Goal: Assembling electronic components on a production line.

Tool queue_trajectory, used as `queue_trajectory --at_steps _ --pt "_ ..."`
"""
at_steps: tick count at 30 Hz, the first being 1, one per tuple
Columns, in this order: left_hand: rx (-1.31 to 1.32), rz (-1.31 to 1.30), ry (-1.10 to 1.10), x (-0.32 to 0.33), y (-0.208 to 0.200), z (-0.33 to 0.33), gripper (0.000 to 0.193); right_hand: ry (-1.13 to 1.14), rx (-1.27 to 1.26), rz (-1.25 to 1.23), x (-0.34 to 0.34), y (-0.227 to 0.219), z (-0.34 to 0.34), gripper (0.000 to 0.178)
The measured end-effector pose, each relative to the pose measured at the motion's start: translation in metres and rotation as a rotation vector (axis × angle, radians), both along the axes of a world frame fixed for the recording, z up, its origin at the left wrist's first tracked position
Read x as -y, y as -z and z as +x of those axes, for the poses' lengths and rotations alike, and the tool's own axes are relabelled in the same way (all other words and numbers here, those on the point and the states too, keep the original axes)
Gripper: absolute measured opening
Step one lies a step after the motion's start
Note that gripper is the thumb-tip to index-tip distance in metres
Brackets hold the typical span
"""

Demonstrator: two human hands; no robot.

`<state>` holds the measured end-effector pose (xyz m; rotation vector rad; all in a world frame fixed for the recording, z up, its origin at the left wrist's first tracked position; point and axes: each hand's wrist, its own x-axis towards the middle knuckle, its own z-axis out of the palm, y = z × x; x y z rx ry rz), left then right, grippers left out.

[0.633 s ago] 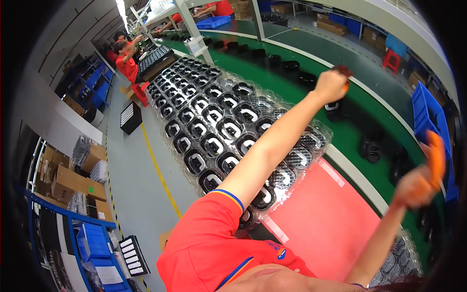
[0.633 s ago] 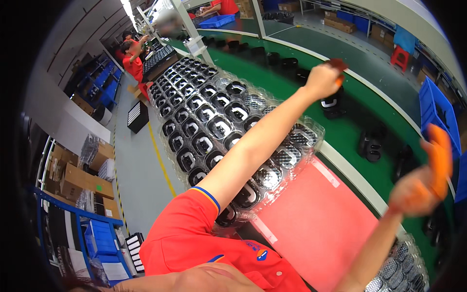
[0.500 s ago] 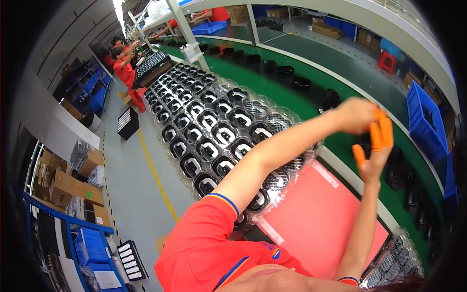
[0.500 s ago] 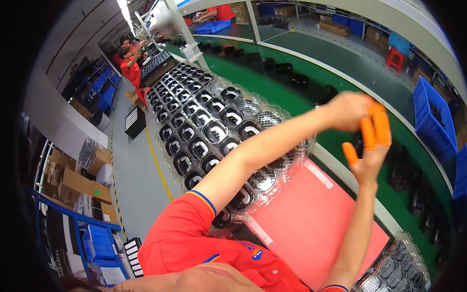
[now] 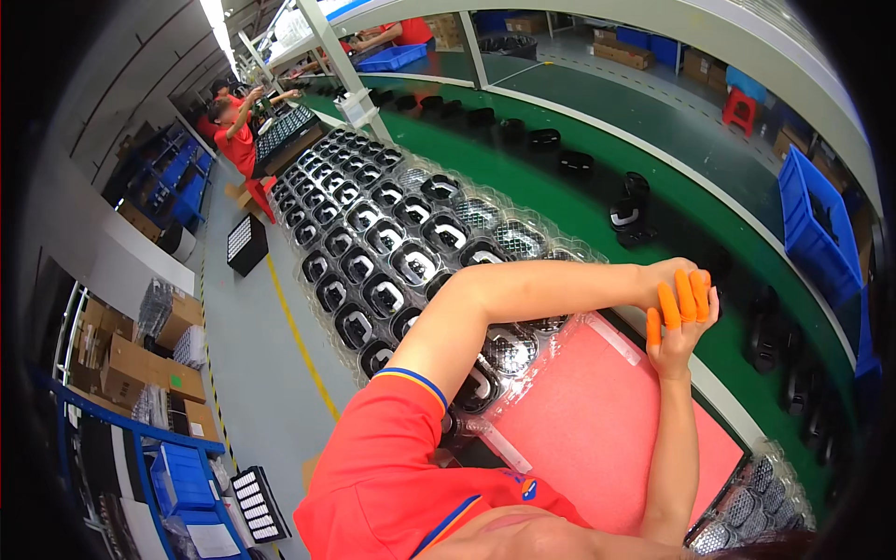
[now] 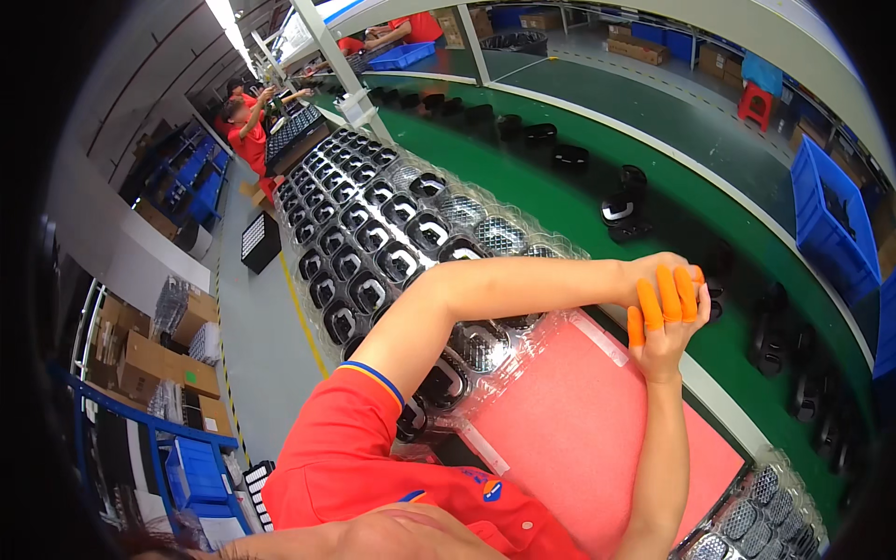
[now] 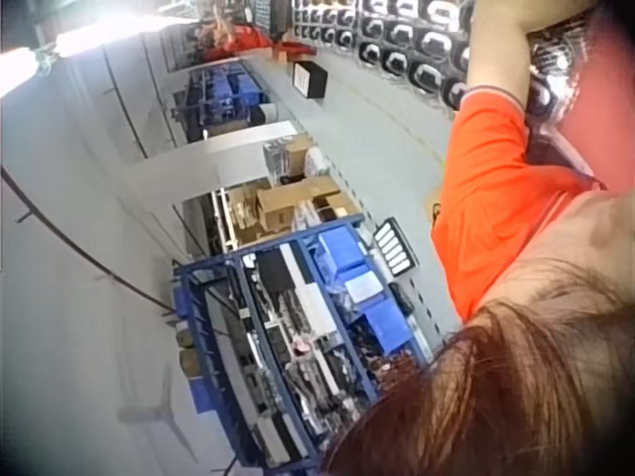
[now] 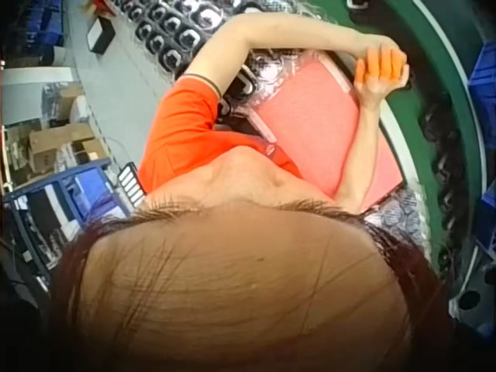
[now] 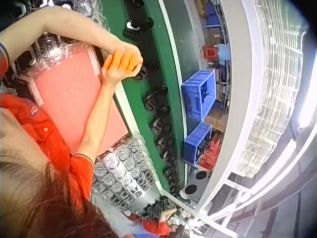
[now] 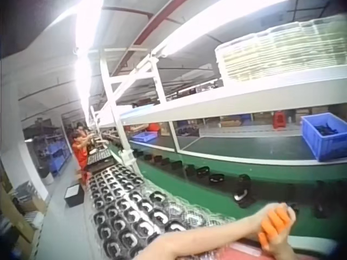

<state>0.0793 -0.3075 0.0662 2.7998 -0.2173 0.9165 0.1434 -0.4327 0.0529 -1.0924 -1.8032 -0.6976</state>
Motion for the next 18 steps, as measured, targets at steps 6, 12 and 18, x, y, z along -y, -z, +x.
queue_trajectory --at_steps 6,12,18 --pt "-0.015 0.176 0.030 0.020 -0.031 -0.016 0.018 -0.049 -0.360 -0.011 -0.002 0.015 0.005 0.055" --pt "-0.112 0.218 0.091 0.028 -0.037 -0.021 0.017 -0.347 -0.826 -0.238 -0.008 0.023 0.010 0.078" --pt "-0.125 0.244 0.051 0.029 -0.031 -0.024 0.016 -0.314 -0.721 -0.221 -0.002 0.009 0.002 0.074"
